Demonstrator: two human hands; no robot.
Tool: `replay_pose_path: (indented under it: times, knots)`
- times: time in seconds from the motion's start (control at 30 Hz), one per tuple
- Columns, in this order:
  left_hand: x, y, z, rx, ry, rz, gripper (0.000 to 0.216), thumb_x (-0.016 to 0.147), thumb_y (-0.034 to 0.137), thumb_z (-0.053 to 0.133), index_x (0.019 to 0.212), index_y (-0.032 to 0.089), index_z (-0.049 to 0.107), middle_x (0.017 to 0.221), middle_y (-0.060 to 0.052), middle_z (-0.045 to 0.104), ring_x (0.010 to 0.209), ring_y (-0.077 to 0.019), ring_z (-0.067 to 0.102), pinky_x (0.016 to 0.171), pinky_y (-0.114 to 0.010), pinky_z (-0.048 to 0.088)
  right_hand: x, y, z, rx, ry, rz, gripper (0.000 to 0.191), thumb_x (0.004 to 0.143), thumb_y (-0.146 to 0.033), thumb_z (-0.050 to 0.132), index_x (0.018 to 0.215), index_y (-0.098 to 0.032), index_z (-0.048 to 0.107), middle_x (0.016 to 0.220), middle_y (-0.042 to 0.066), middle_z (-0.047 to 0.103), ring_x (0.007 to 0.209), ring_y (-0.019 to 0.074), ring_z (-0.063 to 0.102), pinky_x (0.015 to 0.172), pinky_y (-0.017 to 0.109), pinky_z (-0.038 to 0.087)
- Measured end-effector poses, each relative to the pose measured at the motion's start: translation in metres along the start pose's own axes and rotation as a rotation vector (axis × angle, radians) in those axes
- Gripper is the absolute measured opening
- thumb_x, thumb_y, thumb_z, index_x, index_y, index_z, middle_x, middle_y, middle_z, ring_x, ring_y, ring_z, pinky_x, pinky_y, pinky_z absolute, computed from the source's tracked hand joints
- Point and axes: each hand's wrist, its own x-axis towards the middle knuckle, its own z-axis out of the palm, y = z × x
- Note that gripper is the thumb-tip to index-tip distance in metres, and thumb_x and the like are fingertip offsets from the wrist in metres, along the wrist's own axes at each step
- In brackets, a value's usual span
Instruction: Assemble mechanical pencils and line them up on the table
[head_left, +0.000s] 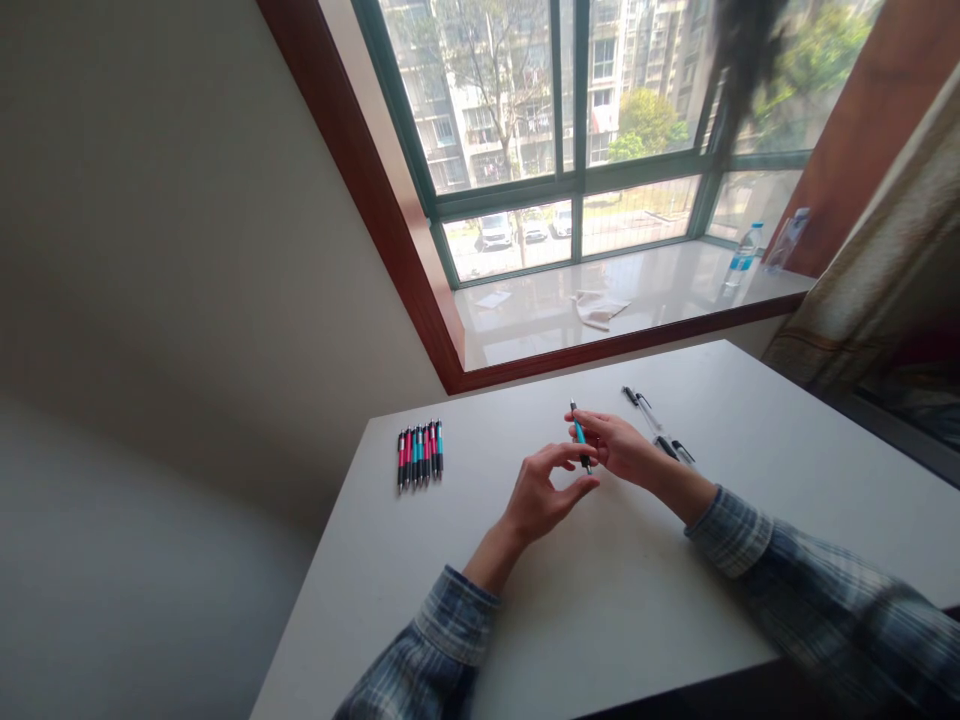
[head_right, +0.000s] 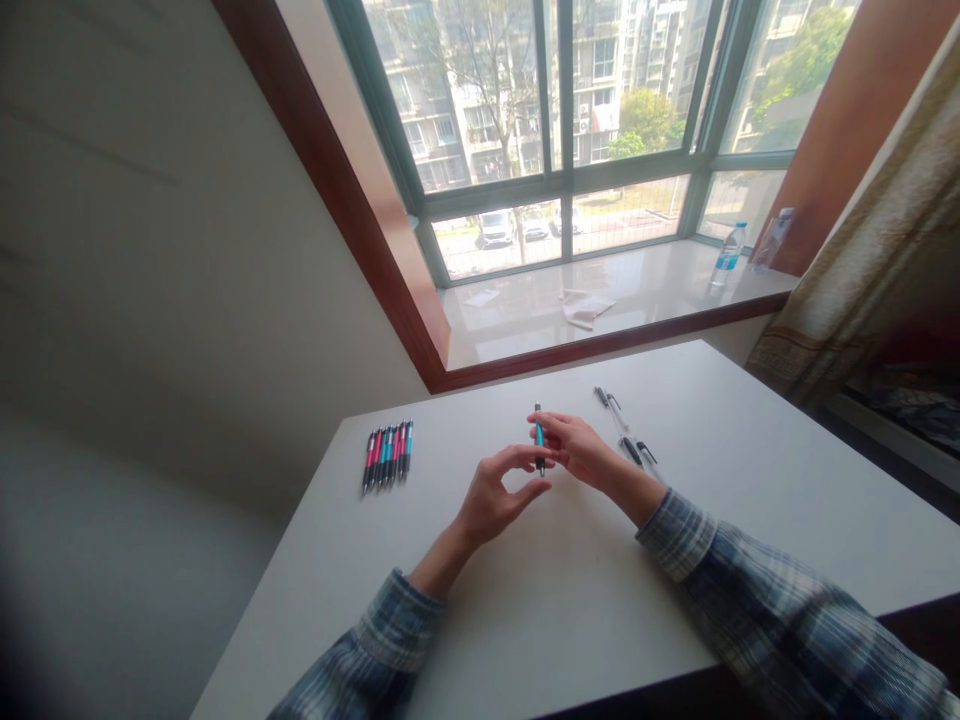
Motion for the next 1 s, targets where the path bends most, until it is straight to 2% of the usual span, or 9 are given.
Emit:
replay_pose_path:
  times: [0.13, 0.3, 0.4, 0.5, 0.6, 0.73, 0.83, 0.9, 1.0]
  knots:
    - [0.003, -0.002, -0.005, 0.164, 0.062, 0.091, 0.044, 0.085, 0.024, 0.073, 0.129, 0.027, 0.066, 0.110, -0.007, 0.072, 0.100, -0.0216, 0.064, 0.091, -0.038, 0.055, -0.004, 0.001, 0.003, 0.007, 0.024, 0.002, 0.035, 0.076, -0.042, 0.084, 0.100, -0.020, 0.072, 0.080, 0.002, 0.068, 0.069, 0.0125, 0.062, 0.060, 0.022, 0.050]
    - [0.005, -0.005, -0.009, 0.243, 0.146, 0.162, 0.013, 0.089, 0.027, 0.071, 0.101, 0.027, 0.077, 0.098, -0.006, 0.072, 0.097, -0.0220, 0.064, 0.090, -0.039, 0.053, -0.010, 0.008, 0.014, -0.195, -0.075, -0.012, 0.043, 0.078, -0.047, 0.081, 0.110, -0.021, 0.069, 0.079, 0.002, 0.071, 0.069, 0.0142, 0.065, 0.062, 0.024, 0.049]
    - [0.006, -0.005, -0.014, 0.166, 0.302, 0.080, 0.010, 0.091, 0.029, 0.069, 0.096, 0.024, 0.076, 0.093, -0.006, 0.072, 0.088, -0.0197, 0.065, 0.082, -0.035, 0.054, -0.011, 0.014, 0.018, -0.371, -0.184, -0.098, 0.041, 0.086, -0.056, 0.069, 0.101, -0.018, 0.072, 0.078, 0.004, 0.072, 0.070, 0.0153, 0.067, 0.067, 0.027, 0.050]
    - [0.010, -0.009, -0.020, -0.022, 0.495, -0.073, 0.018, 0.089, 0.036, 0.070, 0.095, 0.020, 0.074, 0.091, -0.005, 0.073, 0.082, -0.0180, 0.067, 0.077, -0.032, 0.055, -0.011, 0.018, 0.020, -0.559, -0.215, -0.231, 0.043, 0.089, -0.055, 0.064, 0.112, -0.020, 0.072, 0.083, 0.005, 0.074, 0.071, 0.0161, 0.065, 0.069, 0.030, 0.051]
    - [0.013, -0.018, -0.022, -0.168, 0.599, -0.187, 0.026, 0.087, 0.042, 0.072, 0.093, 0.017, 0.072, 0.082, -0.004, 0.071, 0.073, -0.0154, 0.064, 0.071, -0.029, 0.053, -0.012, 0.023, 0.022, -0.760, -0.157, -0.351, 0.038, 0.087, -0.048, 0.070, 0.117, -0.025, 0.074, 0.080, 0.002, 0.072, 0.070, 0.0157, 0.061, 0.070, 0.030, 0.049]
    - [0.013, -0.026, -0.023, -0.143, 0.616, -0.252, 0.031, 0.087, 0.047, 0.070, 0.092, 0.017, 0.068, 0.081, -0.003, 0.067, 0.072, -0.0143, 0.060, 0.068, -0.027, 0.050, -0.010, 0.030, 0.024, -0.867, -0.035, -0.473, 0.024, 0.084, -0.045, 0.073, 0.095, -0.025, 0.081, 0.087, 0.004, 0.070, 0.072, 0.0167, 0.062, 0.070, 0.031, 0.051]
    - [0.011, -0.024, -0.025, -0.024, 0.757, -0.265, 0.031, 0.089, 0.048, 0.067, 0.101, 0.020, 0.060, 0.100, -0.005, 0.065, 0.085, -0.0163, 0.061, 0.071, -0.027, 0.051, -0.004, 0.032, 0.029, -0.851, 0.005, -0.471, 0.021, 0.086, -0.041, 0.070, 0.096, -0.025, 0.079, 0.088, 0.005, 0.073, 0.075, 0.0188, 0.066, 0.074, 0.033, 0.053]
    - [0.007, -0.020, -0.025, 0.119, 0.839, -0.243, 0.025, 0.092, 0.045, 0.062, 0.095, 0.021, 0.055, 0.093, -0.003, 0.061, 0.083, -0.0160, 0.059, 0.072, -0.028, 0.048, 0.000, 0.032, 0.037, -0.845, 0.037, -0.449, 0.024, 0.085, -0.038, 0.070, 0.104, -0.025, 0.075, 0.083, 0.003, 0.074, 0.073, 0.0193, 0.067, 0.074, 0.033, 0.053]
    - [0.001, -0.009, -0.020, 0.312, 0.750, -0.118, 0.025, 0.096, 0.036, 0.055, 0.077, 0.022, 0.047, 0.072, 0.001, 0.051, 0.070, -0.0154, 0.050, 0.068, -0.029, 0.043, 0.008, 0.031, 0.052, -0.833, 0.073, -0.411, 0.028, 0.081, -0.034, 0.071, 0.107, -0.024, 0.066, 0.075, 0.001, 0.073, 0.067, 0.0189, 0.065, 0.067, 0.031, 0.049]
